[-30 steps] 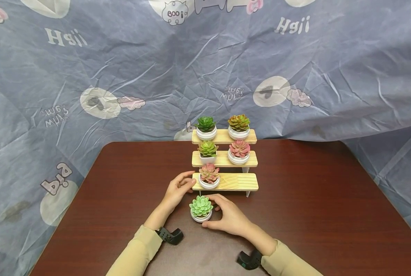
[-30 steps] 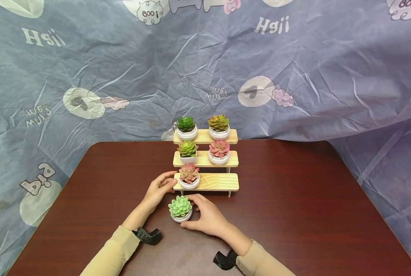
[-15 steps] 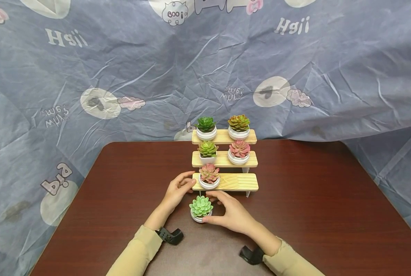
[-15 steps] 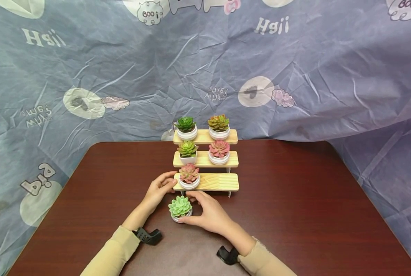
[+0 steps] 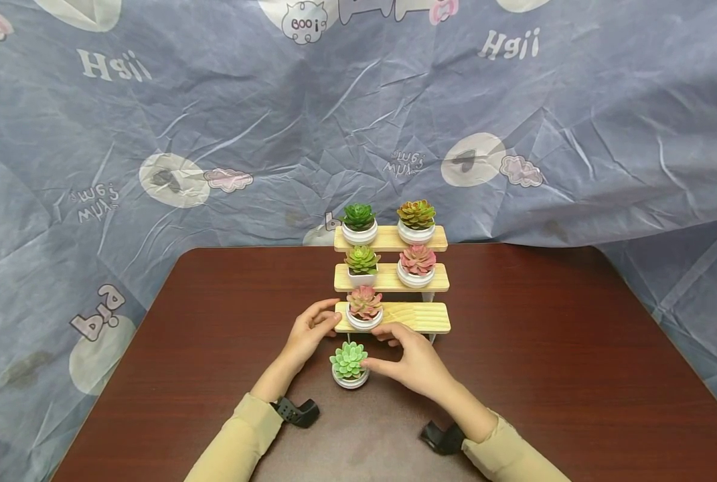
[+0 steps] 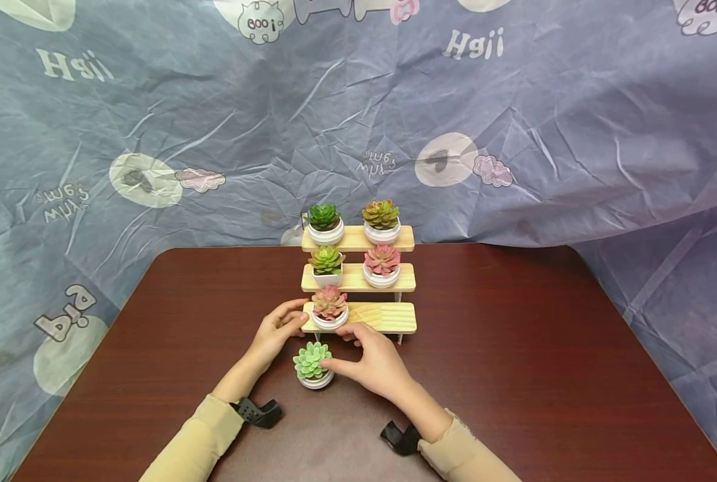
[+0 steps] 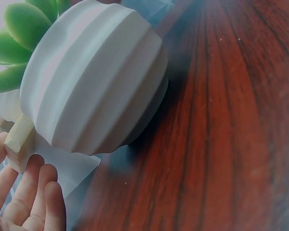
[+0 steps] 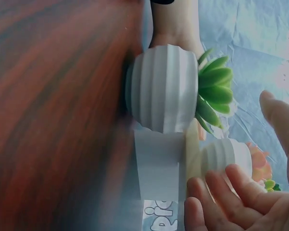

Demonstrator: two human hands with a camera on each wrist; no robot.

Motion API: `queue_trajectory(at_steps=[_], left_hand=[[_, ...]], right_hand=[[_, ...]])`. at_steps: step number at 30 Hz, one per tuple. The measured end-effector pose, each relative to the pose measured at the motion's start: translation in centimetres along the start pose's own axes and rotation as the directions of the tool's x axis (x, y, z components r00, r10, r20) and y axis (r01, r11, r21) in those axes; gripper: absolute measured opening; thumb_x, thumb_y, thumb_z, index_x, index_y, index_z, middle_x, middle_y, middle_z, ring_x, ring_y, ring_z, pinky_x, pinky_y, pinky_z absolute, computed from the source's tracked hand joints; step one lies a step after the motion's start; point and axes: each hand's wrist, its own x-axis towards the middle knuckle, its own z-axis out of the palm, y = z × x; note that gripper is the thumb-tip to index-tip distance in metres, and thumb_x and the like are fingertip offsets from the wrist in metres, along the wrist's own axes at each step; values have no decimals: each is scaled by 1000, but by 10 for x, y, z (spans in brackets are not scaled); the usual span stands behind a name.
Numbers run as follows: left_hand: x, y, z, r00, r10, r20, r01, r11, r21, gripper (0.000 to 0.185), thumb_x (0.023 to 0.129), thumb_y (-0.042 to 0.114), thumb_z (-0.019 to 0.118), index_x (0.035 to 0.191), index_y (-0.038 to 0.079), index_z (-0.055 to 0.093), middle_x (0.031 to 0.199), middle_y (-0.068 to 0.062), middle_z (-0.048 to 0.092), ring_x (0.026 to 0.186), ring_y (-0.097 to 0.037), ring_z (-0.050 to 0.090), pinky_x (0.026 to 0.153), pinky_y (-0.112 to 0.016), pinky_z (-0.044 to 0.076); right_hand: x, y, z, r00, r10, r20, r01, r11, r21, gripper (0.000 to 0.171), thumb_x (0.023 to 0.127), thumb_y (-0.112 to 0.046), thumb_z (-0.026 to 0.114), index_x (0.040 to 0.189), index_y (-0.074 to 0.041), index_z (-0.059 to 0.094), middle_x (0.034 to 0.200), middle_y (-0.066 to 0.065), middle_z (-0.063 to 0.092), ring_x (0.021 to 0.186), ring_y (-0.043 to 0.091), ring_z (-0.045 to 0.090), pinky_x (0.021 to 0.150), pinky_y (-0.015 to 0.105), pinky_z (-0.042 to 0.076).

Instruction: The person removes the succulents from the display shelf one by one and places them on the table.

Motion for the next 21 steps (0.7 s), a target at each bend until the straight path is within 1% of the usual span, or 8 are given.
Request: queue_trajectory(at_steps=[2, 6, 11, 16, 21], left_hand=[[0, 0, 0, 1000, 0, -1, 0, 1000, -1, 43, 94, 13, 60, 132, -3, 49, 98, -12, 65, 81, -15, 61, 79, -47, 52], [0, 0, 0, 1000, 0, -6, 0, 1000, -5, 42, 94, 12, 60, 132, -3, 49, 97, -12, 65, 81, -15, 61, 78, -45, 52], [0, 1, 0, 1000, 0, -5, 0, 1000, -2, 42, 94, 11, 59, 132, -3, 50, 98, -13, 65, 82, -14, 61, 77, -38, 53], [0, 1, 0, 1000, -5, -3, 5, 1000, 0, 42, 94, 12, 59, 132, -3, 49, 98, -12, 66, 82, -14, 61, 77, -38, 53], [0, 1, 1, 1000, -2, -5, 2, 1000, -5, 41, 94, 11, 59, 131, -2, 50, 97, -12, 66, 81, -14, 61, 77, -40, 53]], right_hand=[[1, -1, -1, 1000, 25, -18, -25, 1000, 6, 48, 73, -39, 81, 108, -10, 63, 103, 6, 64, 94, 18, 60, 83, 34, 51], [4, -3, -5, 996, 73, -56, -72, 997, 24, 47, 71, -37, 82, 105, -10, 64, 101, 6, 65, 92, 22, 62, 82, 37, 52], [7, -4, -7, 988, 114, -106, -113, 994, 14, 48, 71, -40, 82, 104, -11, 64, 98, 2, 66, 90, 25, 63, 81, 40, 51], [10, -8, -9, 976, 176, -131, -174, 984, 33, 53, 69, -40, 83, 108, -11, 62, 101, 2, 65, 92, 24, 63, 83, 40, 51], [15, -9, -8, 971, 188, -150, -183, 982, 46, 60, 68, -36, 85, 116, -10, 59, 106, 3, 63, 95, 19, 61, 85, 35, 50]])
